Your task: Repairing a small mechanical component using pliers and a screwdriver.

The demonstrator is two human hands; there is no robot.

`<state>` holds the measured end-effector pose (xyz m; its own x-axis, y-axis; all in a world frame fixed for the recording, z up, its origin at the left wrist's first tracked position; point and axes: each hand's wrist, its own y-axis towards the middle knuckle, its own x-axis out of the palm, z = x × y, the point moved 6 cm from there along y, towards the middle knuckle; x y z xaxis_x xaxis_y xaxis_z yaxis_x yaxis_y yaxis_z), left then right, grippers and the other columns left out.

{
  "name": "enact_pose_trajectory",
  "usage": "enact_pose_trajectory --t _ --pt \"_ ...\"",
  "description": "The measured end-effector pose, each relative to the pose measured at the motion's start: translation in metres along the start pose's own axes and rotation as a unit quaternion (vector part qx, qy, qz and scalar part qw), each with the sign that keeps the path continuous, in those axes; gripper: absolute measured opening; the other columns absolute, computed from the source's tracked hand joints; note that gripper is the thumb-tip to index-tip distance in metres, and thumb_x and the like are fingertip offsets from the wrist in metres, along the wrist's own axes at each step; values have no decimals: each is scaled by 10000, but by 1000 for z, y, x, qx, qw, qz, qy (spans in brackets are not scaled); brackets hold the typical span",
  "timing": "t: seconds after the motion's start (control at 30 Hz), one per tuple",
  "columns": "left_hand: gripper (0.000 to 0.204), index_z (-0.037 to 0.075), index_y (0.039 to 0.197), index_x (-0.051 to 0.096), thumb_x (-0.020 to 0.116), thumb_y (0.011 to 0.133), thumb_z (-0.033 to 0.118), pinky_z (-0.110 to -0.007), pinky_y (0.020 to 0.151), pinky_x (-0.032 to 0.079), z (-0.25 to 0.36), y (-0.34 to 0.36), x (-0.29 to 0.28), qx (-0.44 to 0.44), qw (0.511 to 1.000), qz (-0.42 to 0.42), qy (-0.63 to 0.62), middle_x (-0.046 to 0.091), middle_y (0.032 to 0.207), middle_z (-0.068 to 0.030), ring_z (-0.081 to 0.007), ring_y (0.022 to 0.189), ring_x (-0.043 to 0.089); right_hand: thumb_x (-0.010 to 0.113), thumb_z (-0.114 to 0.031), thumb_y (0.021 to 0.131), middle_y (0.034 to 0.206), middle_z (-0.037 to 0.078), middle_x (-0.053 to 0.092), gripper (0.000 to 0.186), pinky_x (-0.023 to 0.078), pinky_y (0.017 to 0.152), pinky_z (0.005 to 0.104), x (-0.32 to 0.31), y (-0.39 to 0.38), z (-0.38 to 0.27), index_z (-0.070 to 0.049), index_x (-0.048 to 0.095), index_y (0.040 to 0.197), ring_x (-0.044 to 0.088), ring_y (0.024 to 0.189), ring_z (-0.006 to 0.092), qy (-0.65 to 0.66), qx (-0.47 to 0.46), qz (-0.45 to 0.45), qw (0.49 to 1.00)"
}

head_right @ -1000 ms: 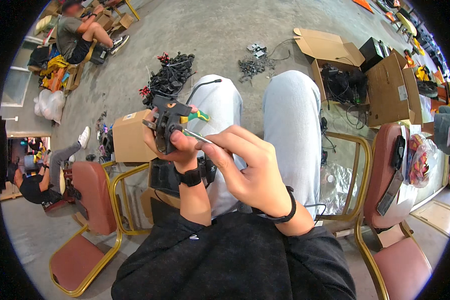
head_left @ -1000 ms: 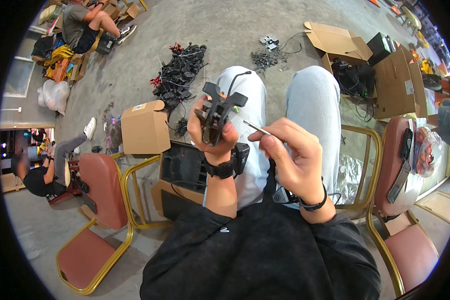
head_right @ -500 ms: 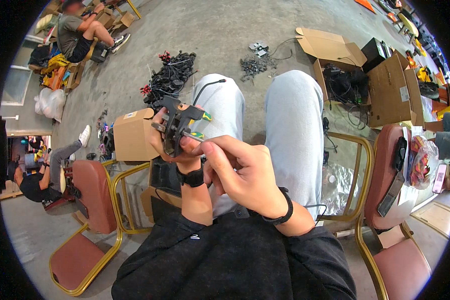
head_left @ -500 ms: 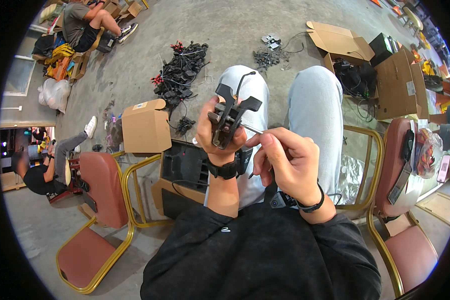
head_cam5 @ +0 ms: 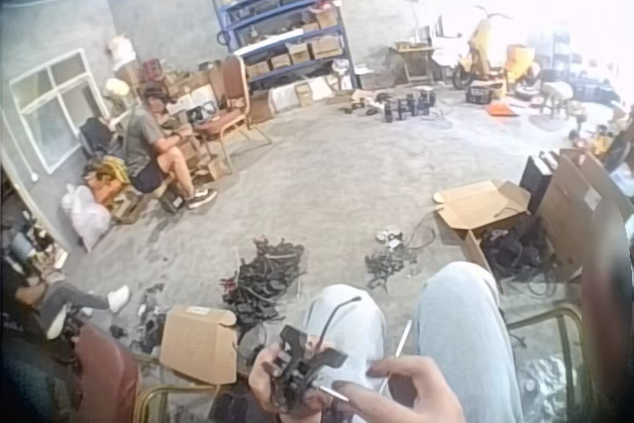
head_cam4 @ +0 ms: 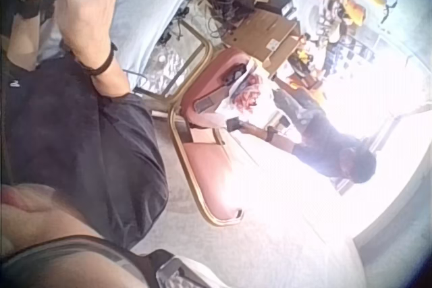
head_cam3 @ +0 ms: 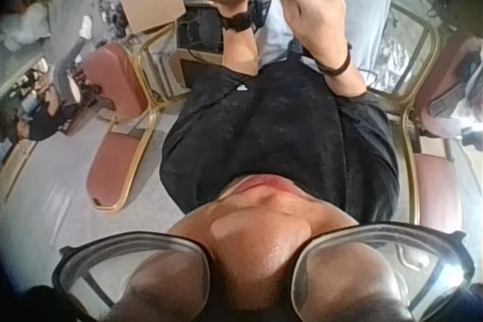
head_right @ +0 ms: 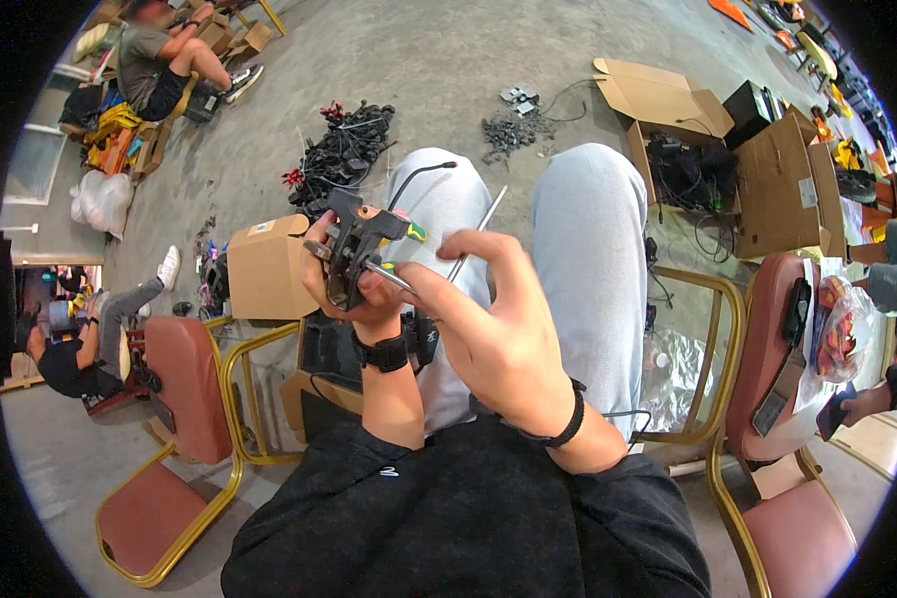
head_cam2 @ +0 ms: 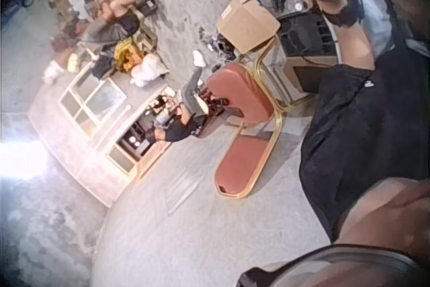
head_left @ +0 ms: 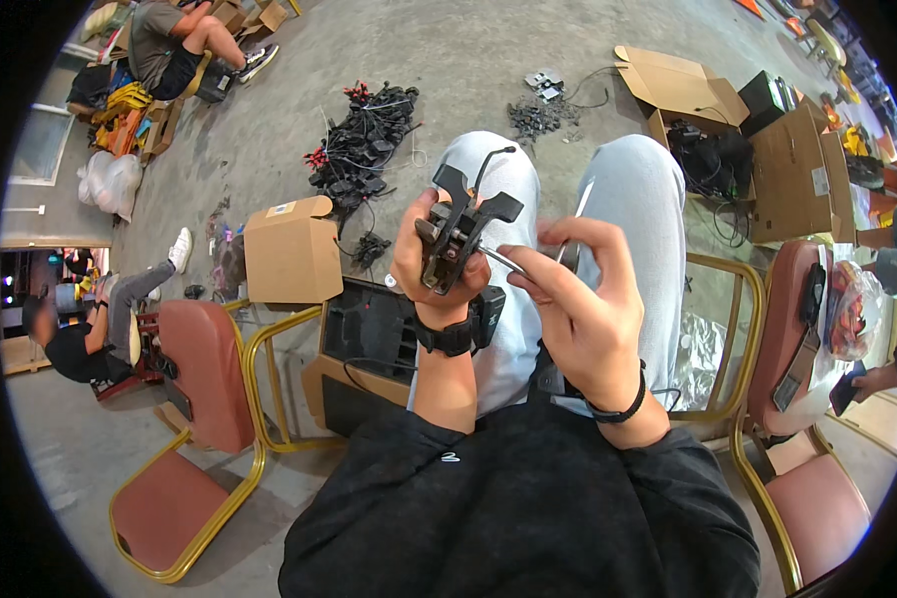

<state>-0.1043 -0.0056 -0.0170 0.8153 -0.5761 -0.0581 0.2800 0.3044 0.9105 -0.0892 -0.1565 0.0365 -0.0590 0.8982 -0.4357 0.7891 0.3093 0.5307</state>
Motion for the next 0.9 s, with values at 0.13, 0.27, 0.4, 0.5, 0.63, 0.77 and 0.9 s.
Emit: enact_pose_trajectory --t 0.13,0.27,0.4,0.5,0.63,0.77,0.9 --pt "674 -59 1146 393 567 831 511 -349 619 543 -5 -1 2 -22 999 -30 -3 623 974 -206 -290 735 667 697 10 665 981 137 531 329 468 730 357 -8 7 -4 -77 661 981 557 883 281 -15 -76 50 996" --pt "687 -82 1145 390 560 837 509 -349 620 538 -14 -5 1 -63 997 -7 -36 618 953 -207 -286 732 662 679 17 707 898 115 571 239 474 666 295 -14 7 2 -48 671 938 592 777 231 66 24 -12 997" --pt "671 -81 1137 391 561 843 498 -339 634 537 -22 -5 -1 -80 995 21 -64 607 980 -214 -268 729 661 615 -12 815 698 79 611 103 454 542 237 -9 0 7 -7 673 900 589 587 134 220 157 -53 961" --pt "674 -78 1137 389 564 839 501 -342 618 540 -18 -4 -1 -54 997 23 -44 611 974 -214 -274 722 663 583 -46 862 628 65 614 102 438 493 230 0 -5 11 6 666 893 574 533 98 282 239 -78 926" --pt "668 -63 1140 391 569 831 502 -346 594 543 -4 -2 1 27 1000 -11 -6 612 982 -218 -285 713 665 498 -95 924 528 45 579 219 341 381 182 11 -8 12 42 658 862 489 396 54 317 272 -88 905" --pt "642 -44 1147 386 579 822 475 -345 572 548 -8 -3 1 -10 999 -23 -23 609 1006 -226 -300 706 664 485 -116 939 540 51 587 247 365 378 182 15 -10 10 49 646 849 518 406 69 334 280 -75 897" --pt "621 -37 1142 390 583 820 457 -343 566 546 -11 -7 2 -15 999 -22 -32 611 1010 -224 -307 704 662 473 -135 949 544 77 586 277 388 371 192 14 -9 6 73 619 839 537 400 99 368 288 -84 880"
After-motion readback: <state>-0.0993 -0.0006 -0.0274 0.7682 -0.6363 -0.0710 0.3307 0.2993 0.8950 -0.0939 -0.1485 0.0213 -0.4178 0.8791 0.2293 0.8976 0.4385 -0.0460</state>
